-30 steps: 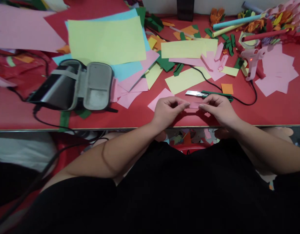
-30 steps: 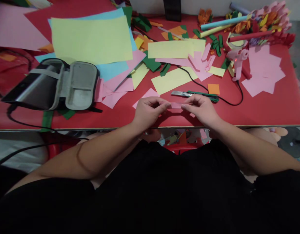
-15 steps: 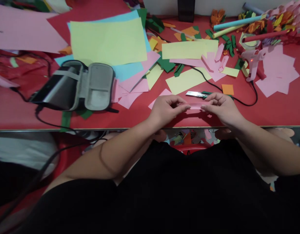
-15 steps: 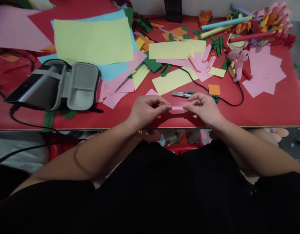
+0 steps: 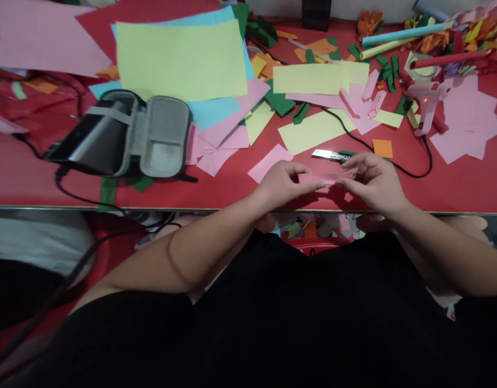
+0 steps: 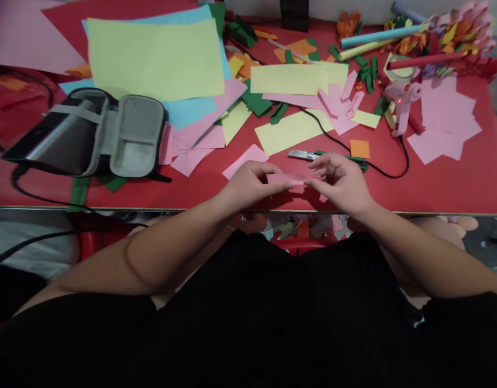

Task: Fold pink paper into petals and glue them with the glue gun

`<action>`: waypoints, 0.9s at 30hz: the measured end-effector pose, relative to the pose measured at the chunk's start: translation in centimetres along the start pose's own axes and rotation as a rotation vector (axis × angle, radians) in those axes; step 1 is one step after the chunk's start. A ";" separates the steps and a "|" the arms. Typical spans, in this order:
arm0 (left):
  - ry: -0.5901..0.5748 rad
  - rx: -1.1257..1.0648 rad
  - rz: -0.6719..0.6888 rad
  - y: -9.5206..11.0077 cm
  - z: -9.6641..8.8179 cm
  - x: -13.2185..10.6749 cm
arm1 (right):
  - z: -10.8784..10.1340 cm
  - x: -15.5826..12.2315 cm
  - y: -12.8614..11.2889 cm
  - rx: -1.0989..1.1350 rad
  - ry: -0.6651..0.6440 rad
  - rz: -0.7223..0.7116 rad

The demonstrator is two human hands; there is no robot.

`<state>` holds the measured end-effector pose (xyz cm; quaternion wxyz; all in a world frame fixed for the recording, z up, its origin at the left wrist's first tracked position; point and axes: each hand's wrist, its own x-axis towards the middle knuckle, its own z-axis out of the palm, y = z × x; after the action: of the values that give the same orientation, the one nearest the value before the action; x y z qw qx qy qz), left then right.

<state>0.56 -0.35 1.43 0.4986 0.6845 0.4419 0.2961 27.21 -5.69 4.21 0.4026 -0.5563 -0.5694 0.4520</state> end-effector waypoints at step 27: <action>-0.227 0.141 0.028 -0.2 -2.6 0.2 | -0.3 0.2 0.6 0.248 -0.218 0.339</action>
<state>-1.58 0.94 2.05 0.4917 0.7532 0.3926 0.1917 27.69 -5.50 3.69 0.3221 -0.5383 -0.4481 0.6369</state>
